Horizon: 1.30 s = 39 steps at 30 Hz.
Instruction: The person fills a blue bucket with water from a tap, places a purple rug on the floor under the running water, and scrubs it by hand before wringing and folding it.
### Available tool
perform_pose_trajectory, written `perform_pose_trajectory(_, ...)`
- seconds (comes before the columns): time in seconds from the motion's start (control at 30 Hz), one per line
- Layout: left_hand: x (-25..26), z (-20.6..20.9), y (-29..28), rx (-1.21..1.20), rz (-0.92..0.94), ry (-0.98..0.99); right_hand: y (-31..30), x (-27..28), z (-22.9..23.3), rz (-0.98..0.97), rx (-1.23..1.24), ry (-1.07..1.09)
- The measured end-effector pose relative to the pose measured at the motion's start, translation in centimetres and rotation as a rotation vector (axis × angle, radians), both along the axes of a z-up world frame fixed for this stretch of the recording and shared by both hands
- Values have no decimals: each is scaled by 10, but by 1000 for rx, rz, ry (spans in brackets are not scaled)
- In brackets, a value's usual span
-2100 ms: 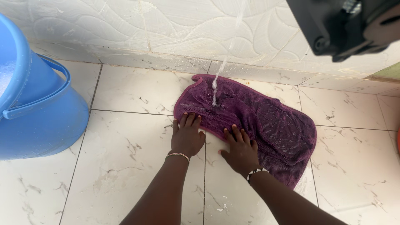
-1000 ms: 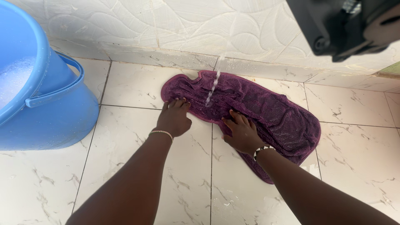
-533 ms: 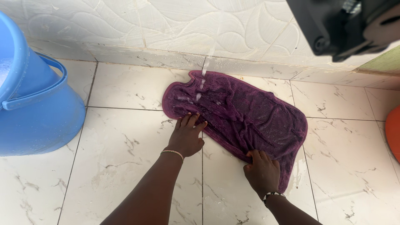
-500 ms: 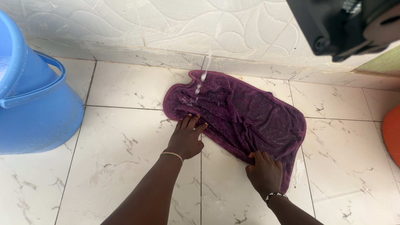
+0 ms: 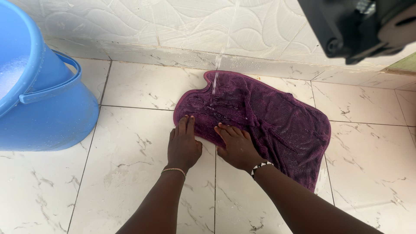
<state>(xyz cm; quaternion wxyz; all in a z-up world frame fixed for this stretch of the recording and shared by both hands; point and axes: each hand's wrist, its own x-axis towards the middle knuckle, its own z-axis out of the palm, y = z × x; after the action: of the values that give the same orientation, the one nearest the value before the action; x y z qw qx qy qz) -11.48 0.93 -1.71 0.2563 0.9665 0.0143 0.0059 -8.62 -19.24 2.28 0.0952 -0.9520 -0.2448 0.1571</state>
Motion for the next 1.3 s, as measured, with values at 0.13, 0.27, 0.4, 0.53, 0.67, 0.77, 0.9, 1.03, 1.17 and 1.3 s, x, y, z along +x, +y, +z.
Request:
perform_pose_trajectory(0.13, 10, 0, 1, 137, -14, 47, -2, 38, -9, -90, -288, 119)
perform_pose_trajectory(0.27, 37, -3, 2, 187, -108, 157, -12, 80, -12, -151, -342, 198)
perform_pose_trajectory(0.4, 65, -6, 1, 86, -130, 217, -20, 97, -13, -193, -341, 246)
perform_pose_trajectory(0.53, 69, -5, 0, 79, -133, 270, -23, 93, -17, -174, -309, 221)
perform_pose_trajectory(0.67, 47, 12, -4, 149, -46, 205, -18, 52, -23, -129, -235, 74)
perform_pose_trajectory(0.77, 18, 41, -12, 200, 149, 370, -6, 6, -21, -67, -135, 59)
perform_pose_trajectory(0.9, 11, 62, -13, 159, 317, 460, 10, -48, -11, 7, 72, 111)
perform_pose_trajectory(1.03, 47, 42, -10, 165, 137, 229, 15, -87, 4, -5, 248, 3)
perform_pose_trajectory(1.17, 79, 13, -9, 106, -54, 228, 15, -107, 24, -110, 101, 218)
perform_pose_trajectory(1.3, 82, 0, -3, -84, -49, 253, -3, -94, 22, -231, -25, 344)
